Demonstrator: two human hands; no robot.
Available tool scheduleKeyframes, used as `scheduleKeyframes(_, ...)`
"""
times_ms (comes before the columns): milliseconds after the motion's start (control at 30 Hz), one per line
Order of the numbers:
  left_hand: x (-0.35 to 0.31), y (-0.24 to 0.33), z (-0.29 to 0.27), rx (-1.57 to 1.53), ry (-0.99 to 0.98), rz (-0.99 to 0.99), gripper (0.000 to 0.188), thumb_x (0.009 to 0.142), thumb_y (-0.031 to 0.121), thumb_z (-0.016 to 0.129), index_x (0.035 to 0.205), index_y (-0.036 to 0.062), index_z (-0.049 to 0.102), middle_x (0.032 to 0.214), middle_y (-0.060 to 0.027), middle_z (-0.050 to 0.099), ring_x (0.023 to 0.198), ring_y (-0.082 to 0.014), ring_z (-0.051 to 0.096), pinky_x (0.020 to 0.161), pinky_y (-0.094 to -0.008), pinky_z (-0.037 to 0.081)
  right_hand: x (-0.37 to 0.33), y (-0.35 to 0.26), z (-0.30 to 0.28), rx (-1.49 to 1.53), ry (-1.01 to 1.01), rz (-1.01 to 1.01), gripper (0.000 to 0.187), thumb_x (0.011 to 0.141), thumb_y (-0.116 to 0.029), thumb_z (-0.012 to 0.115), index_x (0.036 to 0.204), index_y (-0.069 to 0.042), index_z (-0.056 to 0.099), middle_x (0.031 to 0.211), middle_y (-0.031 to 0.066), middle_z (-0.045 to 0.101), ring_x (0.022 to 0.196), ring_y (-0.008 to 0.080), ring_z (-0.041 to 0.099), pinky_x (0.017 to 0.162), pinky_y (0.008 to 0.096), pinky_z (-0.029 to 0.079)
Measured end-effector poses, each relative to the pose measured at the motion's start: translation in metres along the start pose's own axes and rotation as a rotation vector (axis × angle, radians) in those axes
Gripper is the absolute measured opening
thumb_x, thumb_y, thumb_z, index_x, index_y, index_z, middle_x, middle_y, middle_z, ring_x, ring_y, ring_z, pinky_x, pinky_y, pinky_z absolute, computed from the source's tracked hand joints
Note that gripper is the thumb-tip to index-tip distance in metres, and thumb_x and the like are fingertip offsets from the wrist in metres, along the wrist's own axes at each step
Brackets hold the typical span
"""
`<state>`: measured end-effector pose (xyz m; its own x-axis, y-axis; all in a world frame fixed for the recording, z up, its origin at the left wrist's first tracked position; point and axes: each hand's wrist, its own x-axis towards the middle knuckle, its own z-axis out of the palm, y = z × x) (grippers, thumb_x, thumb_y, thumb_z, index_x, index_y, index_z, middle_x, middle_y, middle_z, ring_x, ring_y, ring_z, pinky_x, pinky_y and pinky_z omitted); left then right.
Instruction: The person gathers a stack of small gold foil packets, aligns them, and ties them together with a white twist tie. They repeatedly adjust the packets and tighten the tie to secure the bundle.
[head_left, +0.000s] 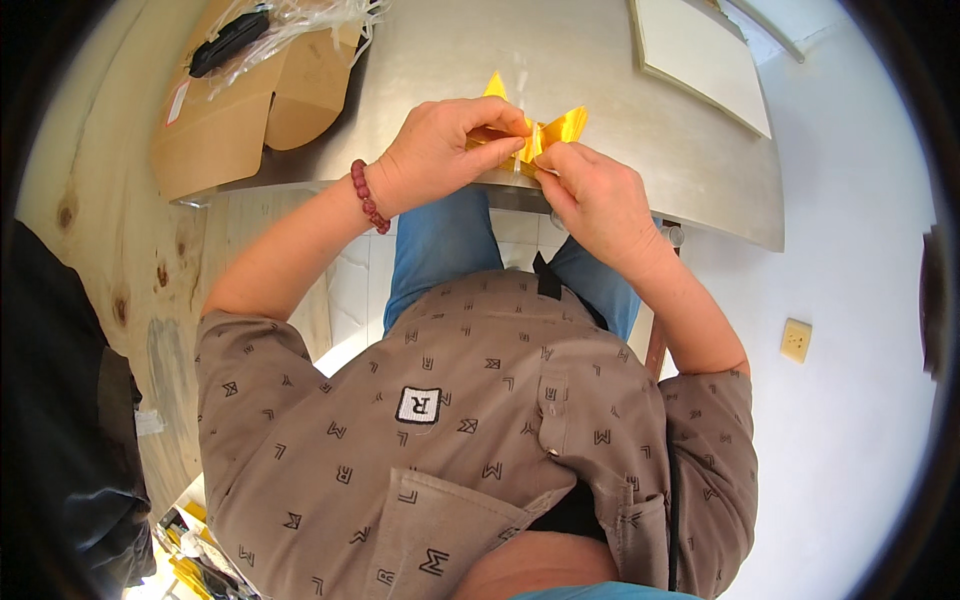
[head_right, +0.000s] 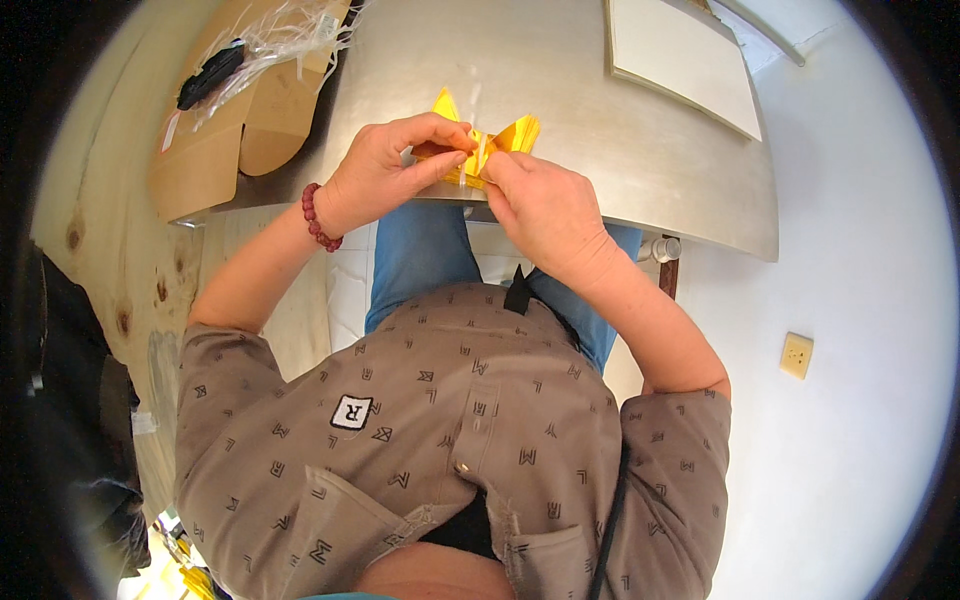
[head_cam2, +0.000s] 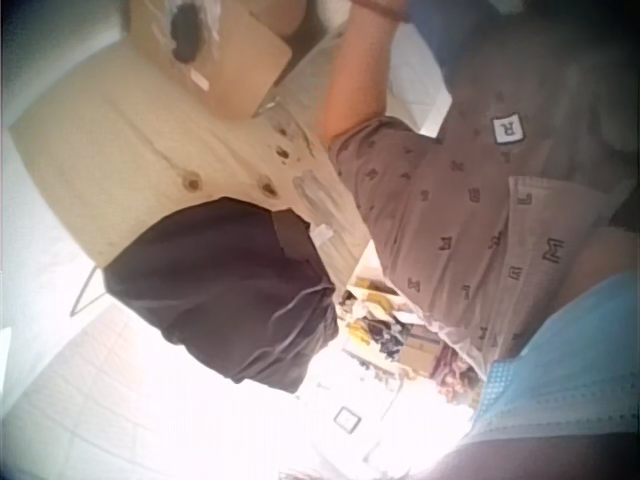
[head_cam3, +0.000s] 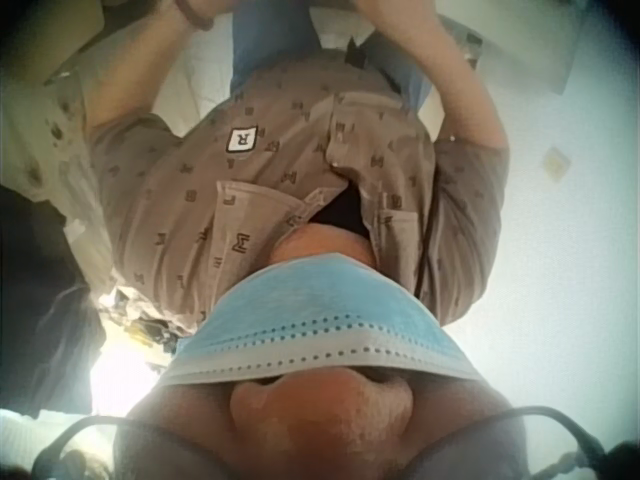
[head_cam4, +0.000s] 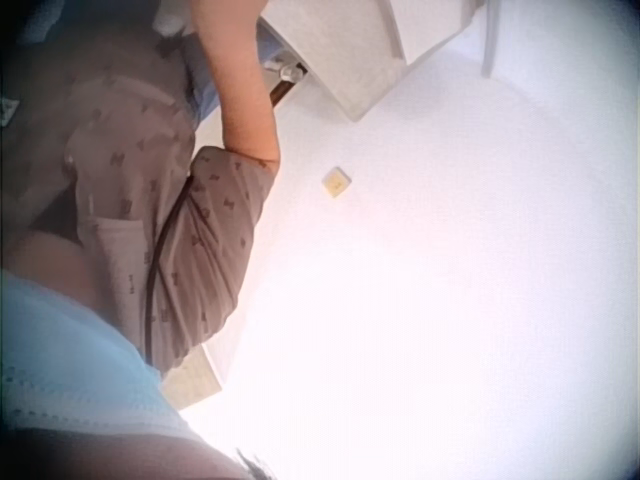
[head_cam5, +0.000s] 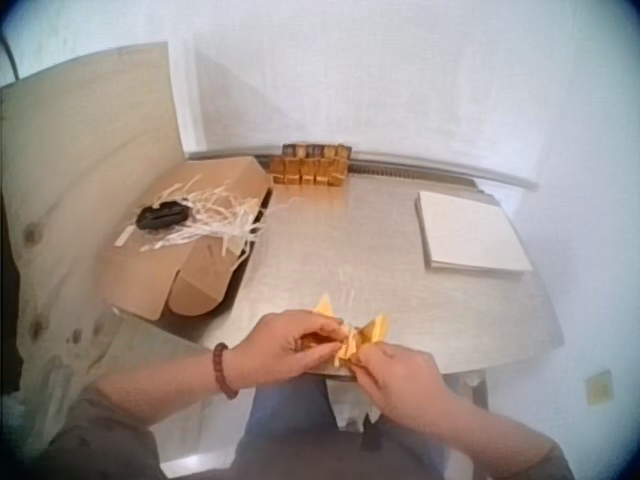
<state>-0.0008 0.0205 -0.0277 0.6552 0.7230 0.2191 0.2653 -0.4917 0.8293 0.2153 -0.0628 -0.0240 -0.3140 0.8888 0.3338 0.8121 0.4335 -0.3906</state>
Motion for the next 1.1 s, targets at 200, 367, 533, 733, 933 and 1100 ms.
scheduleKeyframes(200,0.002,0.006,0.009,0.287,0.075,0.060,0.023,0.091,0.010,0.074,0.113,0.0067,0.070,0.105,-0.0071,0.075,0.093,-0.0167,0.072,0.085,-0.0282,0.058,0.002,-0.002,-0.003,-0.019,0.005,-0.036,0.010,0.093,-0.016,0.063,0.094,-0.008,0.057,0.082,0.0092,0.066,0.076,0.0318,0.068,0.063,0.0440,0.054)
scheduleKeyframes(367,-0.001,0.016,0.007,0.396,0.023,0.148,0.028,0.087,0.016,0.075,0.114,0.0102,0.070,0.104,-0.0077,0.074,0.097,-0.0249,0.072,0.099,-0.0380,0.054,0.008,-0.001,-0.018,0.014,-0.126,0.000,0.012,0.095,-0.019,0.058,0.091,-0.008,0.061,0.083,0.0111,0.068,0.076,0.0334,0.068,0.065,0.0452,0.054)
scheduleKeyframes(533,-0.003,0.014,0.011,0.532,0.027,0.306,0.031,0.088,0.023,0.074,0.117,0.0131,0.069,0.109,-0.0068,0.074,0.110,-0.0264,0.069,0.115,-0.0492,0.041,0.018,-0.010,-0.026,0.100,-0.192,-0.015,0.016,0.096,-0.020,0.056,0.088,-0.008,0.064,0.082,0.0116,0.070,0.077,0.0341,0.068,0.066,0.0451,0.054)
scheduleKeyframes(733,-0.006,-0.003,0.012,0.479,0.048,0.298,0.029,0.092,0.023,0.072,0.118,0.0131,0.070,0.117,-0.0077,0.073,0.117,-0.0236,0.067,0.117,-0.0499,0.040,0.027,-0.010,-0.031,0.254,-0.279,-0.005,0.023,0.098,-0.026,0.057,0.093,-0.007,0.070,0.084,0.0121,0.071,0.079,0.0339,0.068,0.069,0.0423,0.054)
scheduleKeyframes(933,-0.006,-0.010,0.014,0.518,0.080,0.352,0.022,0.096,0.017,0.068,0.118,0.0135,0.072,0.116,-0.0063,0.074,0.118,-0.0223,0.067,0.115,-0.0475,0.043,0.068,0.030,-0.026,0.362,-0.031,0.107,0.034,0.099,-0.034,0.055,0.101,-0.005,0.074,0.086,0.0161,0.072,0.081,0.0339,0.068,0.074,0.0406,0.054)
scheduleKeyframes(1100,-0.005,-0.009,0.015,0.525,0.089,0.366,0.022,0.097,0.013,0.065,0.117,0.0136,0.073,0.114,-0.0055,0.074,0.116,-0.0232,0.068,0.113,-0.0462,0.045,0.116,0.048,-0.007,-0.018,-0.421,0.331,0.037,0.093,-0.036,0.060,0.097,-0.003,0.076,0.088,0.0151,0.075,0.080,0.0281,0.071,0.074,0.0385,0.055)
